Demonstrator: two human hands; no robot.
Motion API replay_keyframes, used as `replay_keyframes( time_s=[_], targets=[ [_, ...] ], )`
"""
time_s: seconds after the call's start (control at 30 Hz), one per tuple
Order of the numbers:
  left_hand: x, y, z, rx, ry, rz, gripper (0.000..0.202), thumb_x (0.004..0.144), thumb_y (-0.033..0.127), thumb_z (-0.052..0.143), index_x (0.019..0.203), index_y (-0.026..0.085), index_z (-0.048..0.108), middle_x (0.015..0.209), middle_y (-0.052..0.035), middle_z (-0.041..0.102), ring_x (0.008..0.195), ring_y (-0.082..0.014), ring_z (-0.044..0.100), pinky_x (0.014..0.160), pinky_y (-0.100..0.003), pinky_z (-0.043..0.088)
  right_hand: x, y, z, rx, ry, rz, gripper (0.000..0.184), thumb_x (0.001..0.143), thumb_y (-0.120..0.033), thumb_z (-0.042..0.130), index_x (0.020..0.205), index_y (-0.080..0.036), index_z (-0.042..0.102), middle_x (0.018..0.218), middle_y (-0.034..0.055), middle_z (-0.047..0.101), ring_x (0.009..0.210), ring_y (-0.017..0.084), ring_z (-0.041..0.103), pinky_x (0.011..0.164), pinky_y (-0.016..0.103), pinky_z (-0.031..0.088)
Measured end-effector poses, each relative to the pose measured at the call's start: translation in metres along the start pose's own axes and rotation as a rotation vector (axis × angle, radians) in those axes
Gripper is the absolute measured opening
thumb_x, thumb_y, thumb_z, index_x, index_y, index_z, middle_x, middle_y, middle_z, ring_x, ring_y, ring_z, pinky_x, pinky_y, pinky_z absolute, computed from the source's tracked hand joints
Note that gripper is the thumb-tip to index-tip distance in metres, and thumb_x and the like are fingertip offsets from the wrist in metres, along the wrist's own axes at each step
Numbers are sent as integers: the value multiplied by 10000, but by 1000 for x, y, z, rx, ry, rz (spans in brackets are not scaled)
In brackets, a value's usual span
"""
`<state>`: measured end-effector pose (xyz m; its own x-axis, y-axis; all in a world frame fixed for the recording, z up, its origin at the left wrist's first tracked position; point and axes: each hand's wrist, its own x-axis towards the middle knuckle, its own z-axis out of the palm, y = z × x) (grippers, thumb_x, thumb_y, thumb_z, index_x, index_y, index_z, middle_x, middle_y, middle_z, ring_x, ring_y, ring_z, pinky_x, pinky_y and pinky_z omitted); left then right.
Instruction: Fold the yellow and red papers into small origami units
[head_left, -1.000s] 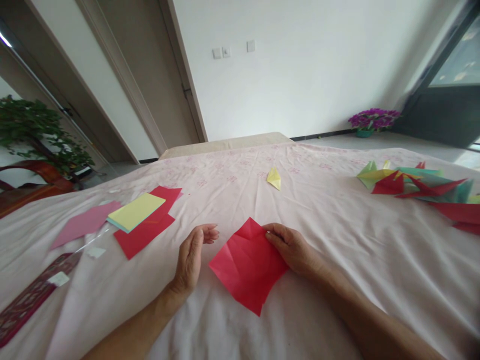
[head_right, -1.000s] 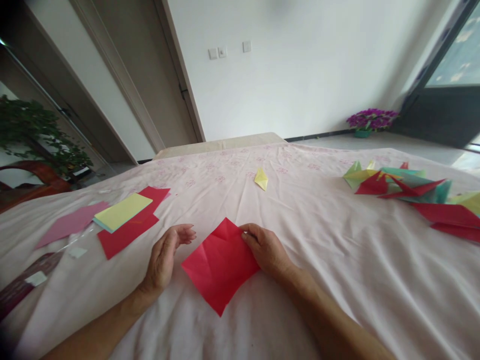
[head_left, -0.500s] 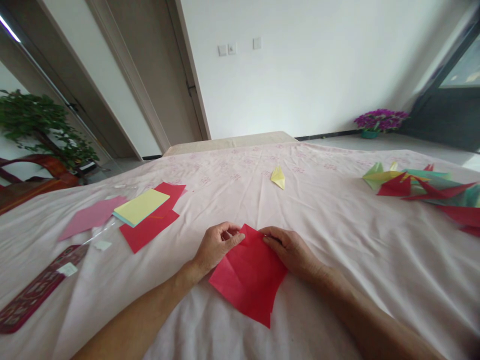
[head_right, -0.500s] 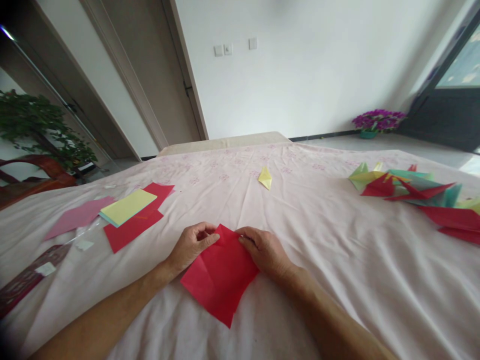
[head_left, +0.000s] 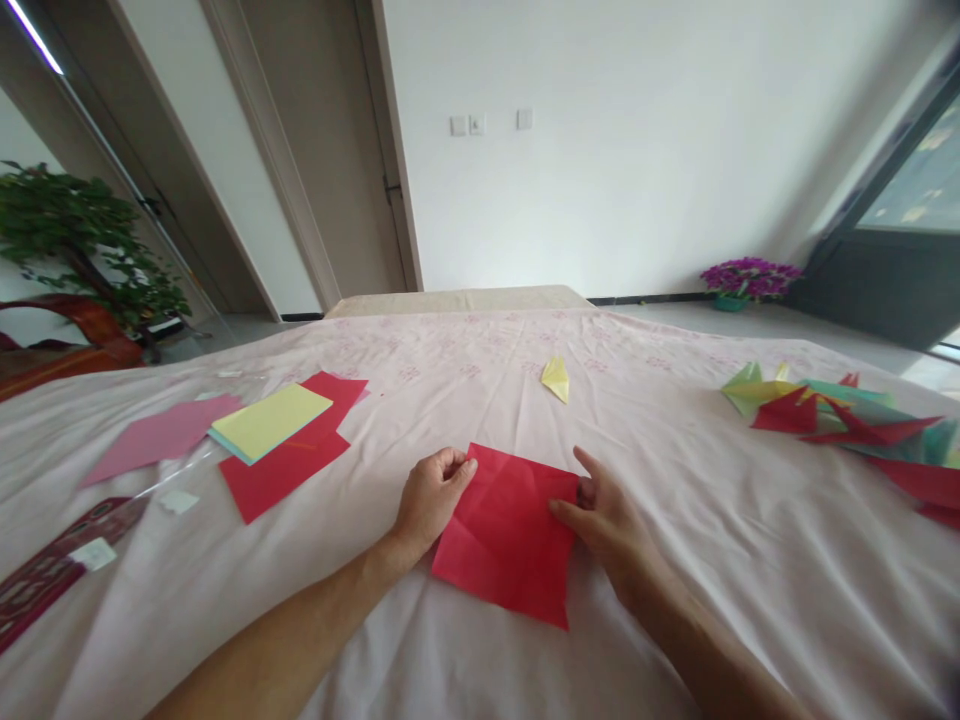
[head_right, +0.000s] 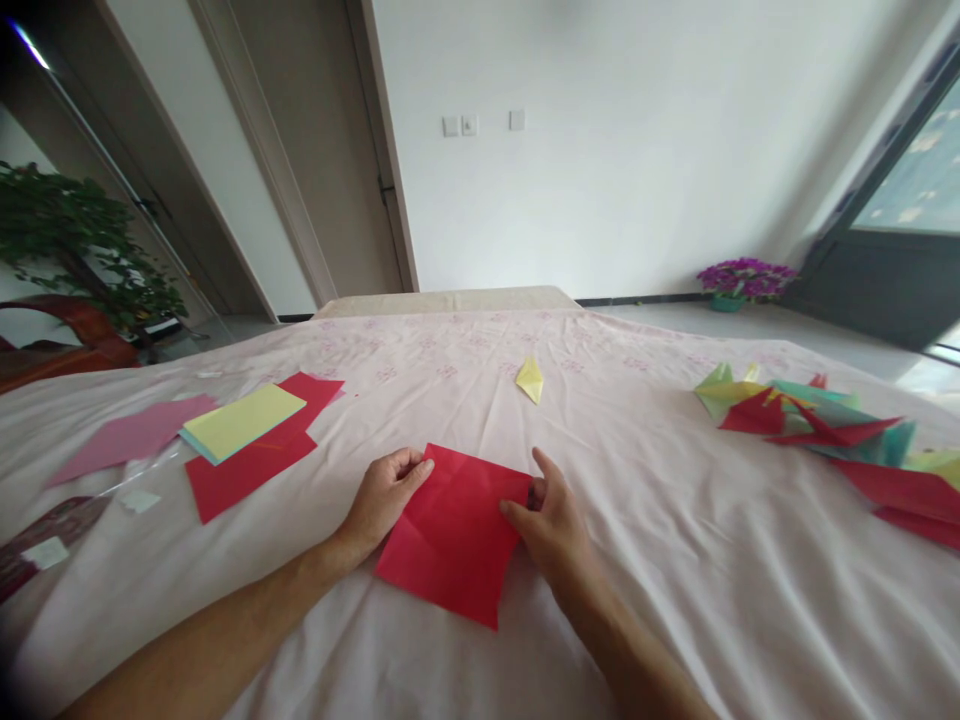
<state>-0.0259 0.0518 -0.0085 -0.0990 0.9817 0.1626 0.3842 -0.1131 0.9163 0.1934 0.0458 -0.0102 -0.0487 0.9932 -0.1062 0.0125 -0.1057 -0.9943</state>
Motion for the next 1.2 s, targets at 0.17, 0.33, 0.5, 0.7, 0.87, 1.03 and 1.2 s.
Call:
replay_keyframes(
  time_s=[0.17, 0.33, 0.5, 0.7, 0.87, 1.03, 1.2],
  targets=[
    [0, 7, 3, 413, -67, 84, 191, 810, 305, 548, 663, 204, 619, 596, 28, 600, 576, -129, 535, 563, -234, 307, -9, -18, -4, 103, 18, 81, 920, 684, -301, 682, 1458, -86, 235, 900, 95, 709, 823, 267, 695, 782, 401, 542],
    [4, 8, 6, 575, -110, 161, 81, 740, 221, 626, 665, 210, 598, 605, 25, 607, 602, -139, 548, 598, -253, 322, -11, -9, -13, 64, -3, 121, 862, 631, -310, 709, 1399, -104, 375, 999, 130, 710, 902, 288, 687, 784, 397, 552],
    [3, 0, 3, 666, 9, 419, 244, 729, 235, 706, 933, 196, 576, 878, -28, 636, 831, -209, 600, 767, -333, 435, -13, 6, -14, 41, 5, 48, 896, 652, -292, 681, 1440, -125, 290, 962, 113, 711, 815, 273, 693, 722, 396, 554],
    [-13, -2, -3, 693, -235, 736, 165, 845, 191, 625, 1010, 196, 622, 1021, -50, 659, 936, -207, 598, 846, -355, 478, -22, 3, -7, -66, 39, 46, 952, 702, -316, 667, 1488, -151, 156, 958, 89, 709, 793, 254, 684, 696, 369, 546],
    [-19, -1, 2, 750, -253, 750, 273, 870, 262, 603, 1127, 170, 614, 1146, -82, 654, 997, -243, 586, 865, -393, 489, -22, 7, -8, -277, 27, 11, 756, 740, -293, 590, 1442, -187, 330, 978, 72, 705, 716, 215, 657, 640, 338, 536],
    [-19, 0, 0, 794, -286, 736, 307, 888, 246, 576, 1185, 167, 586, 1221, -82, 626, 1051, -244, 576, 888, -410, 483, -26, 6, -9, -603, -57, -370, 321, 856, -246, 507, 1139, -261, 656, 986, 70, 694, 858, 222, 630, 761, 337, 514],
    [-17, -1, -3, 824, -338, 704, 301, 917, 281, 529, 1205, 208, 580, 1276, -77, 590, 1107, -237, 546, 927, -419, 464, -24, -11, -7, -619, -181, -443, 212, 899, -294, 504, 970, -200, 680, 922, 74, 670, 823, 199, 614, 725, 307, 509]
  ],
)
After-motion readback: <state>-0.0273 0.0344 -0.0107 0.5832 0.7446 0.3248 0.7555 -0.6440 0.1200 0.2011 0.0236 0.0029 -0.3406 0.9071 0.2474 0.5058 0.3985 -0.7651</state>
